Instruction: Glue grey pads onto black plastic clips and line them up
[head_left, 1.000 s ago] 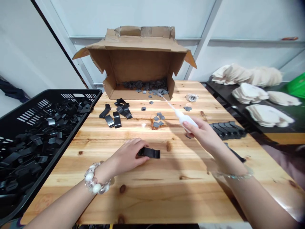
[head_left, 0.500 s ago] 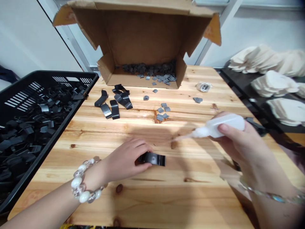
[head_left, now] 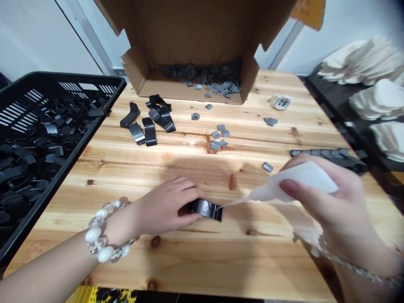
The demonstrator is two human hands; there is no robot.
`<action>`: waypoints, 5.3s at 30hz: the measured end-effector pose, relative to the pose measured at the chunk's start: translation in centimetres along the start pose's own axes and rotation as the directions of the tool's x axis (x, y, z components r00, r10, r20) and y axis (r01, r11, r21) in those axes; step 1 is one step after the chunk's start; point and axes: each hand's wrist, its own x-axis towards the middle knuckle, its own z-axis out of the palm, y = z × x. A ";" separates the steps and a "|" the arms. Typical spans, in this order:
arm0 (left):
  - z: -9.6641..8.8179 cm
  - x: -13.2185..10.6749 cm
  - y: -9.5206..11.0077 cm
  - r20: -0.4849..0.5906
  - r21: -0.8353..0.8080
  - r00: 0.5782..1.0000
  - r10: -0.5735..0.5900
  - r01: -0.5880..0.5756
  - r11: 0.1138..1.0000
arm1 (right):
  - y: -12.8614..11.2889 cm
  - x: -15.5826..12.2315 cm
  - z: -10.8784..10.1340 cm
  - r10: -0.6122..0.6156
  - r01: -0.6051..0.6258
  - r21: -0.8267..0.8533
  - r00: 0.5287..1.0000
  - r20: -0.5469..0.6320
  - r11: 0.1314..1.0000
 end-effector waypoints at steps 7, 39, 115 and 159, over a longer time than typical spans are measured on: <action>0.0 0.0 0.0 0.000 0.016 1.000 0.000 0.000 1.000 | 0.0 -0.1 0.0 -0.016 0.015 -0.021 0.999 -0.030 1.000; 0.2 0.0 -0.2 0.010 0.054 1.000 0.012 -0.012 0.998 | -0.2 -0.4 0.6 -0.032 0.030 -0.048 0.998 -0.051 0.998; 0.1 0.0 0.0 -0.013 0.083 1.000 0.020 -0.018 0.996 | -0.4 -0.8 -0.1 -0.176 0.172 -0.093 0.984 -0.039 0.981; 0.1 0.1 0.0 -0.053 0.079 0.997 0.055 -0.051 0.996 | 1.5 2.0 -0.3 0.009 0.065 0.468 0.988 -0.154 0.881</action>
